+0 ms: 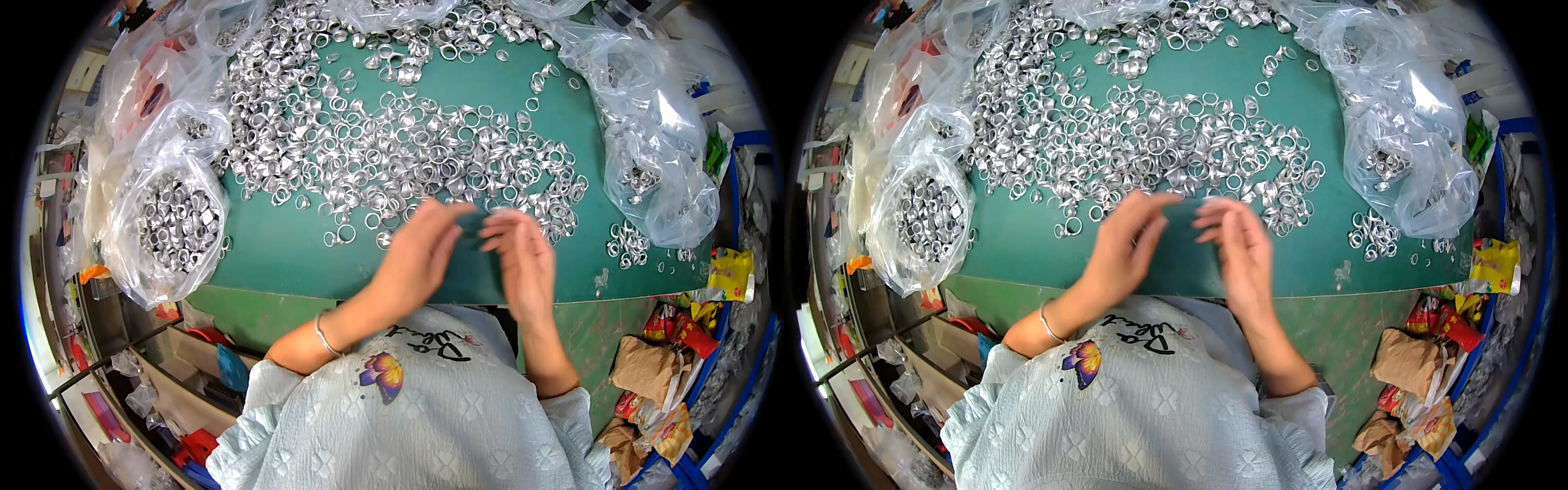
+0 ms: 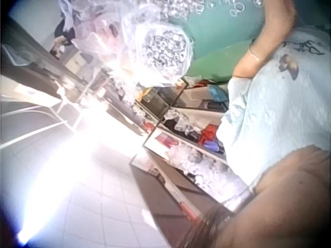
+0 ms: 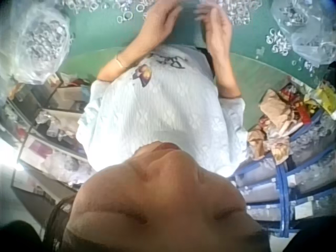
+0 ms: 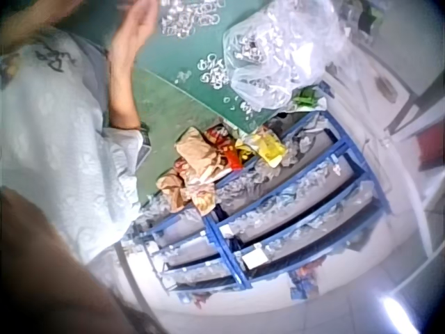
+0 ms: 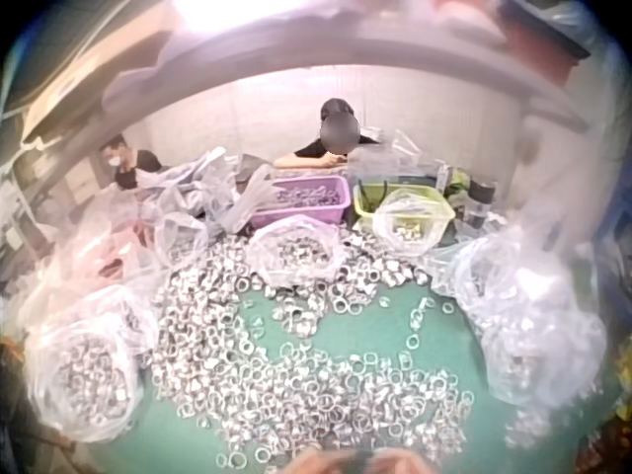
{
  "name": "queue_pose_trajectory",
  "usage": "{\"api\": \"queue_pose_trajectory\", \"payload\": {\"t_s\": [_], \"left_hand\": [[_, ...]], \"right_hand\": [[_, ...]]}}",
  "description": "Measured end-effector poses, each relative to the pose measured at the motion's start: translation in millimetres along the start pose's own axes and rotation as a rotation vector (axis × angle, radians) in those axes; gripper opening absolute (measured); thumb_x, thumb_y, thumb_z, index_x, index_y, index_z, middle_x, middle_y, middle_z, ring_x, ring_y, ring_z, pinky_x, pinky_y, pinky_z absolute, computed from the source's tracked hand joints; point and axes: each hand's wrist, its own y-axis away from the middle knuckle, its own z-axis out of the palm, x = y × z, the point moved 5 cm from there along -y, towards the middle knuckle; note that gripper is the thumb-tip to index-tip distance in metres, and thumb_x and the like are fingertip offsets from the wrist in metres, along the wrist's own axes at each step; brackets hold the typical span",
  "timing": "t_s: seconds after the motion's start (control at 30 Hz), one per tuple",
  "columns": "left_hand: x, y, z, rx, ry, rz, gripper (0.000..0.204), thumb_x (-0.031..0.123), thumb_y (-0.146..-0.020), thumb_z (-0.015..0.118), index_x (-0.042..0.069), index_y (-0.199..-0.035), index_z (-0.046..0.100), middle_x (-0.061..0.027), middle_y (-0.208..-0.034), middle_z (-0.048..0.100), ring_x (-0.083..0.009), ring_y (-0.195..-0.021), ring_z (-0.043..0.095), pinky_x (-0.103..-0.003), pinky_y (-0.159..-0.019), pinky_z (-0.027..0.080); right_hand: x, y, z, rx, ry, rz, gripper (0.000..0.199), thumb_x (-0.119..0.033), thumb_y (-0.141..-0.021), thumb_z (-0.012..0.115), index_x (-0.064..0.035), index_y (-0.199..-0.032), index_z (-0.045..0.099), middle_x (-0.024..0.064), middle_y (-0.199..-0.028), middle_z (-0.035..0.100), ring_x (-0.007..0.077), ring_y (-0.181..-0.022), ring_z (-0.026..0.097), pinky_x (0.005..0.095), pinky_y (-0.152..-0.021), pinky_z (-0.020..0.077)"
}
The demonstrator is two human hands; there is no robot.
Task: The person picks up small metal rings and caps from a large pile, fits them together by hand, and places the assembled units into plastic bags on a green workbench.
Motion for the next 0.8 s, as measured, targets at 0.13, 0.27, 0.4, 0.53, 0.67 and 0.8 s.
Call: {"api": "queue_pose_trajectory", "payload": {"t_s": [0.13,0.27,0.4,0.53,0.67,0.8], "left_hand": [[12.5,4.9,35.3,-0.167,-0.206,0.234,0.048,-0.006,-0.074,0.052,0.003,-0.121,0.052,-0.0155,-0.107,0.054,-0.0331,-0.095,0.055,-0.039,-0.082,0.047],[18.4,6.9,43.6,-0.105,-0.173,0.412,0.047,-0.012,-0.072,0.051,0.002,-0.117,0.055,-0.0165,-0.106,0.057,-0.0326,-0.099,0.056,-0.04,-0.084,0.047],[20.2,6.6,22.2,0.021,-0.019,0.524,0.04,-0.015,-0.07,0.054,0.0,-0.107,0.061,-0.0151,-0.103,0.058,-0.0307,-0.092,0.059,-0.037,-0.076,0.049],[-0.7,-34.7,17.7,0.043,-0.279,0.327,0.033,-0.006,-0.077,0.06,0.003,-0.109,0.059,-0.012,-0.104,0.056,-0.0303,-0.097,0.055,-0.038,-0.082,0.043],[-8.8,-64.0,26.9,0.058,-0.507,0.338,0.029,0.003,-0.079,0.063,0.004,-0.108,0.06,-0.0087,-0.107,0.054,-0.0271,-0.098,0.052,-0.038,-0.084,0.038],[-12.3,-83.8,39.2,-0.014,-0.6,0.323,0.025,0.005,-0.081,0.061,0.006,-0.105,0.061,-0.006,-0.103,0.055,-0.0252,-0.095,0.051,-0.038,-0.079,0.036]], "right_hand": [[22.4,9.2,39.2,-0.113,-0.753,0.513,0.043,-0.033,-0.1,0.033,0.001,-0.119,0.05,0.0153,-0.116,0.057,0.0287,-0.114,0.052,0.042,-0.103,0.0373],[31.4,3.5,25.6,-0.062,-0.906,0.541,0.037,-0.03,-0.099,0.04,0.0008,-0.113,0.054,0.0139,-0.108,0.06,0.027,-0.108,0.054,0.0405,-0.099,0.0397],[21.2,-4.0,-7.2,-0.152,-0.812,0.422,0.029,-0.026,-0.096,0.05,0.0005,-0.103,0.061,0.0061,-0.082,0.062,0.017,-0.079,0.06,0.0276,-0.075,0.047],[-32.8,-23.7,-44.5,0.308,0.535,-0.096,0.016,-0.012,-0.089,0.063,0.0027,-0.089,0.069,-0.0047,-0.062,0.056,0.0049,-0.056,0.048,0.0223,-0.049,0.0363],[-73.3,-58.1,-26.0,0.308,1.279,-0.305,0.017,-0.014,-0.079,0.07,-0.0053,-0.093,0.07,0.007,-0.062,0.059,0.0179,-0.053,0.054,0.0285,-0.054,0.0431],[-58.4,-86.4,-27.0,0.16,1.515,-0.269,0.02,-0.019,-0.075,0.073,-0.0087,-0.092,0.068,0.0085,-0.061,0.059,0.0272,-0.056,0.057,0.038,-0.054,0.0429]]}}
